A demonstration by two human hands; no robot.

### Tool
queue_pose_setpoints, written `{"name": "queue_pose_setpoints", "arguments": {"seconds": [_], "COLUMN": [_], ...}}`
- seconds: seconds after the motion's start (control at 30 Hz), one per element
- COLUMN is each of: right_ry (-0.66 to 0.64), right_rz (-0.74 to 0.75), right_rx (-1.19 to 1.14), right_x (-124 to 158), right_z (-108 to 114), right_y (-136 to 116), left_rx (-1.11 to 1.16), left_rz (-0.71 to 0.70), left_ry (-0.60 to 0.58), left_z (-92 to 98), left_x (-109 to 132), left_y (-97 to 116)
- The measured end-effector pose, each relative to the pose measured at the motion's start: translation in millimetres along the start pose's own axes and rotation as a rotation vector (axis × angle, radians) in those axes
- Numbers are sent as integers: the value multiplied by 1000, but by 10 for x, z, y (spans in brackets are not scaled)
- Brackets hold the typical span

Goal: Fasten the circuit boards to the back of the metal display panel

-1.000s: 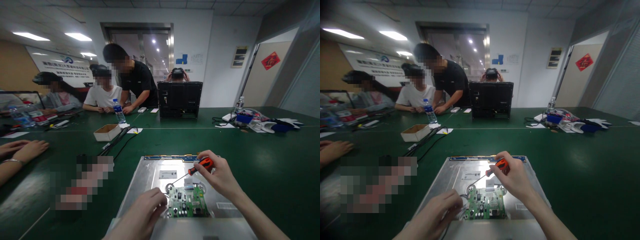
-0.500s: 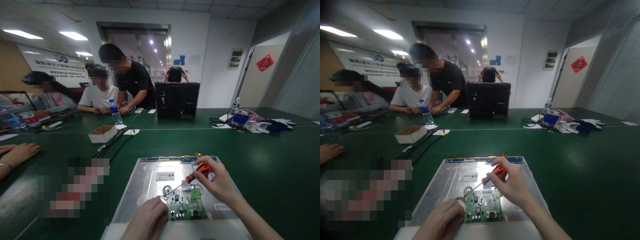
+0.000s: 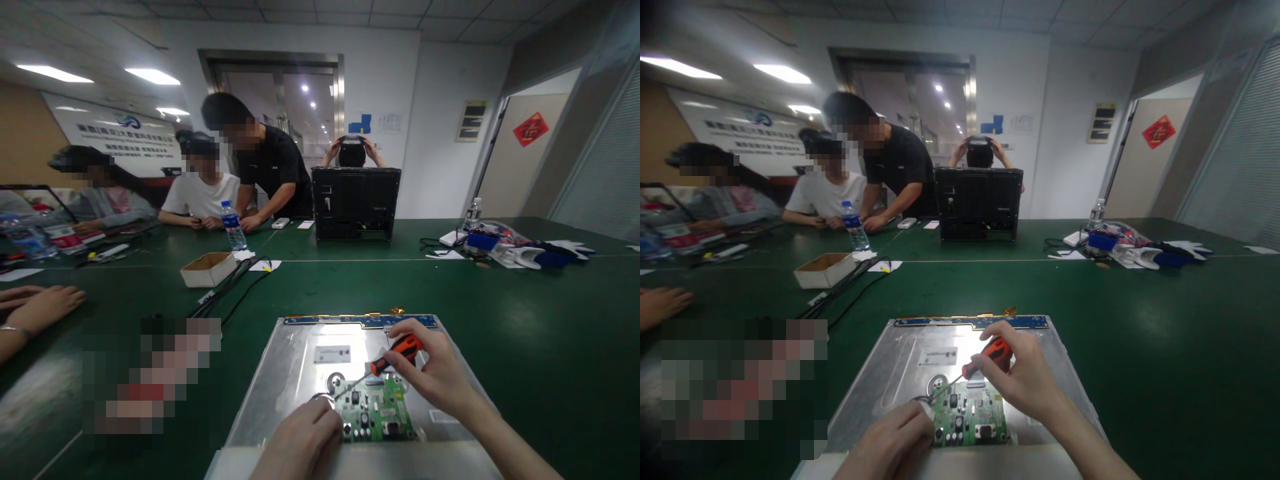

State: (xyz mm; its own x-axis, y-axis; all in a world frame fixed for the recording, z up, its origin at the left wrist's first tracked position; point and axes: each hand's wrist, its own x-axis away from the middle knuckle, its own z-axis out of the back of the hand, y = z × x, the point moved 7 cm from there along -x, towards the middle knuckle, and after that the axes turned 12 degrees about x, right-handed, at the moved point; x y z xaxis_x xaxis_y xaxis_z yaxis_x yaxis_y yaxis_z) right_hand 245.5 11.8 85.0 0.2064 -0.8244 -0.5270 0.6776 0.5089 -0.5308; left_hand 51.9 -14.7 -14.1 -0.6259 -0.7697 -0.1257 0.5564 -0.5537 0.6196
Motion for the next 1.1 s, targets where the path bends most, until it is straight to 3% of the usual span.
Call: {"name": "queue_pose_setpoints", "arguments": {"seconds": [0.3, 0.57, 0.8, 1.1], "right_ry": [0, 25, 101, 138], "right_rz": [23, 9, -54, -116], "right_rx": [-57, -84, -166, -305], "right_x": [3, 25, 49, -29], "right_z": [-42, -34, -50, -11], "right_y": [3, 13, 46, 85], "left_rx": [-14, 59, 87, 121], "left_rz": [174, -102, -152, -121], "left_ry": [-102, 93, 171, 160], "left_z": [63, 166, 184, 142], "left_x": [-81, 32, 55, 55], "left_y": [64, 177, 217, 148]}}
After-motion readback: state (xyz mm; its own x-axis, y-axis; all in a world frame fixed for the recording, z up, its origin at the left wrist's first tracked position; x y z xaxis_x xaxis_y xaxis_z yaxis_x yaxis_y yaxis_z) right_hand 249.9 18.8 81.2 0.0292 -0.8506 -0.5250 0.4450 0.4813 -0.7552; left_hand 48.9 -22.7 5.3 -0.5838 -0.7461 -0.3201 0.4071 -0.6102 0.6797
